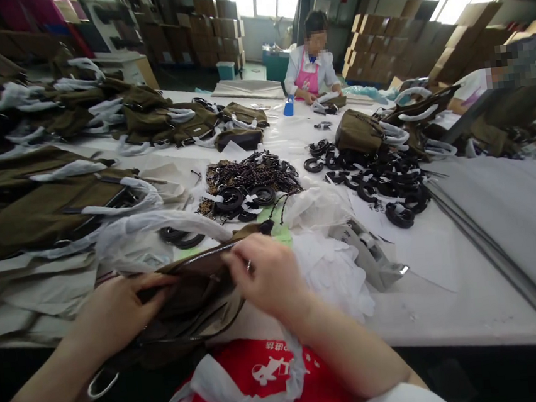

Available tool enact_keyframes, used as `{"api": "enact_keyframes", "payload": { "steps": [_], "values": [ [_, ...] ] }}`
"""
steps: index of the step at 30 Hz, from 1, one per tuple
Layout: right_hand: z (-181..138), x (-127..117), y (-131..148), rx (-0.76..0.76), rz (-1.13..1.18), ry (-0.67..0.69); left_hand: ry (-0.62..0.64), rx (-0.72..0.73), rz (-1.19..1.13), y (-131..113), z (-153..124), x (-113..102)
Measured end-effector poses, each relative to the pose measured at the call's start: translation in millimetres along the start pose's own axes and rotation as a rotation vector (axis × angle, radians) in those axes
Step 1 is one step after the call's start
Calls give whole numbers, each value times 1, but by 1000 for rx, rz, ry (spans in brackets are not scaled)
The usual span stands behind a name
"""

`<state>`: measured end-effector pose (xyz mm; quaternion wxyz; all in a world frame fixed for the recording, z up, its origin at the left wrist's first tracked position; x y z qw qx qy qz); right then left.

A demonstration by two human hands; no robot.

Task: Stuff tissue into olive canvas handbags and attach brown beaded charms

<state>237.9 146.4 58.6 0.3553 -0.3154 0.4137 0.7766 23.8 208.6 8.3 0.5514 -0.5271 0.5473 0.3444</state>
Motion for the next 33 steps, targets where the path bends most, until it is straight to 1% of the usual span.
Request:
{"api": "enact_keyframes", "payload": {
  "steps": [1,2,3,5,7,8,10,12,14,17,22,27,29,31,33],
  "values": [
    [-6,-13,-30,144,-70,-112,1,-1,-8,1,-1,2],
    [-13,-16,-59,271,-153,-129,-1,1,-15,1,-2,4],
    [-19,-9,-85,363,-226,-52,-2,7,-21,2,-3,6],
    [-32,25,-128,467,-323,230,-1,23,-34,3,-2,10],
    [-45,55,-152,502,-360,390,3,36,-52,4,0,12],
    [-50,67,-159,513,-372,428,3,40,-63,5,0,13],
    [-59,86,-166,529,-395,467,2,41,-87,6,2,12],
    [-65,97,-168,540,-416,492,9,42,-108,6,1,11],
    [-68,101,-171,545,-422,502,14,37,-118,6,1,10],
    [-67,100,-177,558,-404,498,1,18,-117,8,0,7],
    [-65,87,-189,604,-321,411,-26,10,-133,11,0,6],
    [-66,72,-191,650,-135,292,-33,30,-153,12,0,7],
    [-64,61,-185,661,-55,226,-29,31,-176,12,0,6],
    [-59,44,-172,658,12,155,-14,47,-226,8,-3,3],
    [-50,22,-152,629,176,29,2,75,-285,1,-6,-2]
  ]
}}
Point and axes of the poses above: each hand's wrist, its own z-axis towards the middle knuckle, its own x-axis out of the palm, y = z × x, the point moved 9 cm from there along z, towards the middle knuckle, and after that the axes turned 8 degrees about -x, right-handed, at the moved point
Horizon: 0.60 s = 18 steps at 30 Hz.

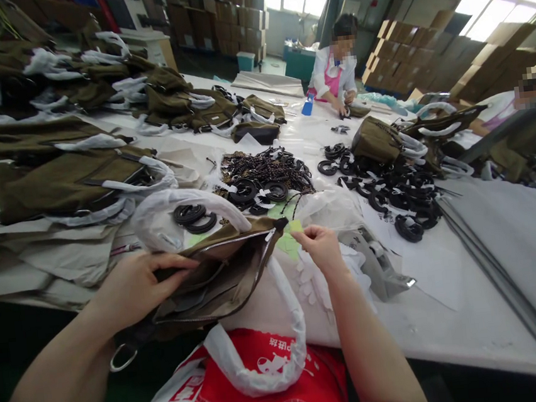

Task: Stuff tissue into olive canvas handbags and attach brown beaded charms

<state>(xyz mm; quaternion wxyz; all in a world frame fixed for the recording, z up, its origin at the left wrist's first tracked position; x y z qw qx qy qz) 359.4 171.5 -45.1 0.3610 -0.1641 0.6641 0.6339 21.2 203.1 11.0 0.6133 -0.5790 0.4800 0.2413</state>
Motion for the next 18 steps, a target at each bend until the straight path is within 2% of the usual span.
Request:
{"api": "enact_keyframes", "payload": {
  "steps": [2,4,6,9,11,13,18],
  "values": [
    [-6,-17,28,-61,294,-50,8,31,-46,-11,-4,-4],
    [-12,-28,55,-108,568,-41,30,58,-70,-22,-7,-6],
    [-18,-30,75,-113,695,21,77,77,-99,-31,-8,-2],
    [-27,-22,95,-85,733,139,140,88,-177,-41,-9,7],
    [-37,-9,109,-87,690,263,155,94,-221,-46,-8,13],
    [-48,5,126,-160,544,406,159,98,-261,-50,-7,17],
    [-73,46,175,-717,-151,559,177,132,-337,-58,-5,23]
  ]
}}
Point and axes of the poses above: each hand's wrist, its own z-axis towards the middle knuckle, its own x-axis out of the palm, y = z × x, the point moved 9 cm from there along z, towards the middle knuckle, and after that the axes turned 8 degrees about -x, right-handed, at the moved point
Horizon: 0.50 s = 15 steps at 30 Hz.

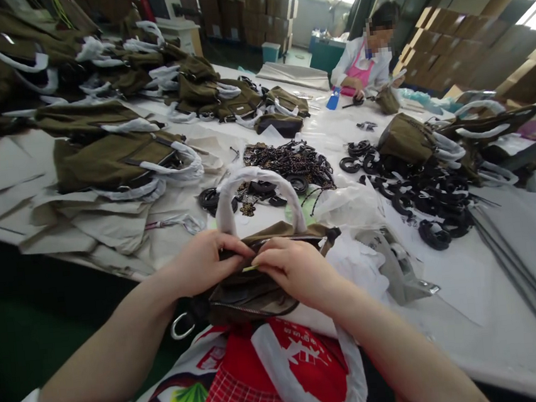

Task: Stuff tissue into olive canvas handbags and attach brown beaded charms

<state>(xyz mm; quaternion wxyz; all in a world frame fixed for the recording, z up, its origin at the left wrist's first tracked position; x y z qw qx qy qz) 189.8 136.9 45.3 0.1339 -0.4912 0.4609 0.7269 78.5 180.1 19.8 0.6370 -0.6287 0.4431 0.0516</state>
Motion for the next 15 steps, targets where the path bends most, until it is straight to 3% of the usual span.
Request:
{"api": "enact_keyframes", "payload": {
  "steps": [4,7,9,11,15],
  "values": [
    [15,48,-6,-66,-466,332,-48,20,0,-5,1,-2],
    [18,65,-11,-81,-493,430,-62,29,0,-5,0,-1],
    [17,64,-9,-92,-402,398,-65,27,-9,-1,0,-2],
    [15,50,-10,-53,-313,279,-71,19,-26,4,0,-3],
    [1,22,-42,291,-304,111,-83,12,-74,11,-1,-1]
  ]
}}
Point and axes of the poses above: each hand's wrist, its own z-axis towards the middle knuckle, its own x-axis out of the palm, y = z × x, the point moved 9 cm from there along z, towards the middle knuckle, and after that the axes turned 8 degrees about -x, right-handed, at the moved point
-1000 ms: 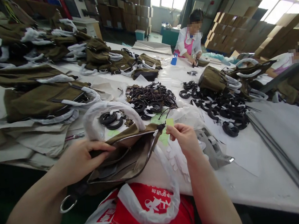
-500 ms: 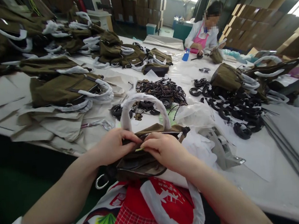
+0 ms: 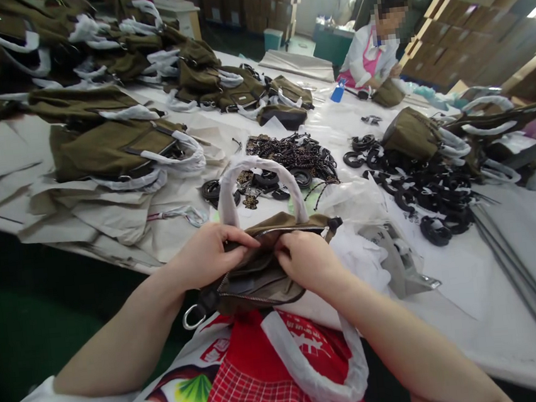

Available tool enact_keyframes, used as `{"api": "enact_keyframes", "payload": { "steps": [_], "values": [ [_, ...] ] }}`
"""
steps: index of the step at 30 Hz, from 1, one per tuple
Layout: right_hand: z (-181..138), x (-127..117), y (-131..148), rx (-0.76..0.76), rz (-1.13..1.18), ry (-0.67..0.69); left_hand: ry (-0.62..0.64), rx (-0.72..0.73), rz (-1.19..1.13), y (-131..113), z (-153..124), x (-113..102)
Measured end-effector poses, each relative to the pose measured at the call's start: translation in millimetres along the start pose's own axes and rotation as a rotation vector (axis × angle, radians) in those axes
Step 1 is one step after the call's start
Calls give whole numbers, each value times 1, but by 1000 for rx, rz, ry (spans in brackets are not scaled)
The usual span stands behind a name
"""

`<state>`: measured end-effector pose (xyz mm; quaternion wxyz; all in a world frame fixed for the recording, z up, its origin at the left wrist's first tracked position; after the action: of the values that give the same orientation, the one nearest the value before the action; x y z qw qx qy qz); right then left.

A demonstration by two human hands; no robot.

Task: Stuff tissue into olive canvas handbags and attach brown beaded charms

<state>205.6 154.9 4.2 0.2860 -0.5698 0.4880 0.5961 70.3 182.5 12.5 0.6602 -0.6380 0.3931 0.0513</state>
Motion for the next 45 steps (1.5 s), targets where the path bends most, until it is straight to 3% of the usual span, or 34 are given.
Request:
{"api": "enact_keyframes", "payload": {
  "steps": [2,5,11,14,18,21,25,28,32,34,38,41,45],
  "values": [
    [-1,8,-17,121,-11,55,-1,7,-20,-2,1,3],
    [4,24,-30,149,102,101,-11,11,-39,-7,2,7],
    [14,37,-47,191,389,-42,-22,-26,-78,-9,4,7],
    [15,41,-48,200,478,-80,-46,-26,-101,-7,4,5],
    [17,60,-45,269,705,-3,-85,-5,-162,-7,2,4],
    [16,66,-42,317,741,34,-119,5,-214,-7,2,5],
    [10,45,-26,234,422,-3,-168,-27,-272,-1,3,9],
    [2,27,2,112,109,-6,-166,-40,-311,2,3,15],
    [-9,26,55,-200,128,129,-124,-67,-285,6,7,21],
    [-12,22,68,-299,207,148,-85,-94,-244,11,10,21],
    [-6,8,53,-194,300,50,-46,-51,-39,10,4,10],
    [-1,-2,42,-106,346,-41,-190,55,189,-12,-21,-9],
    [0,-11,40,-85,402,-137,-587,243,340,-53,-72,-34]
  ]
}}
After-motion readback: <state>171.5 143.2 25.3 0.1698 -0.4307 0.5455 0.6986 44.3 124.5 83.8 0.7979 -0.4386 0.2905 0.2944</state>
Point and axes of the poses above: each hand's wrist, its own z-axis towards the middle knuckle, its own x-axis out of the palm, y = z × x, the point moved 9 cm from there along z, towards the middle knuckle, and after that the axes turned 8 degrees about -x, right-handed, at the moved point
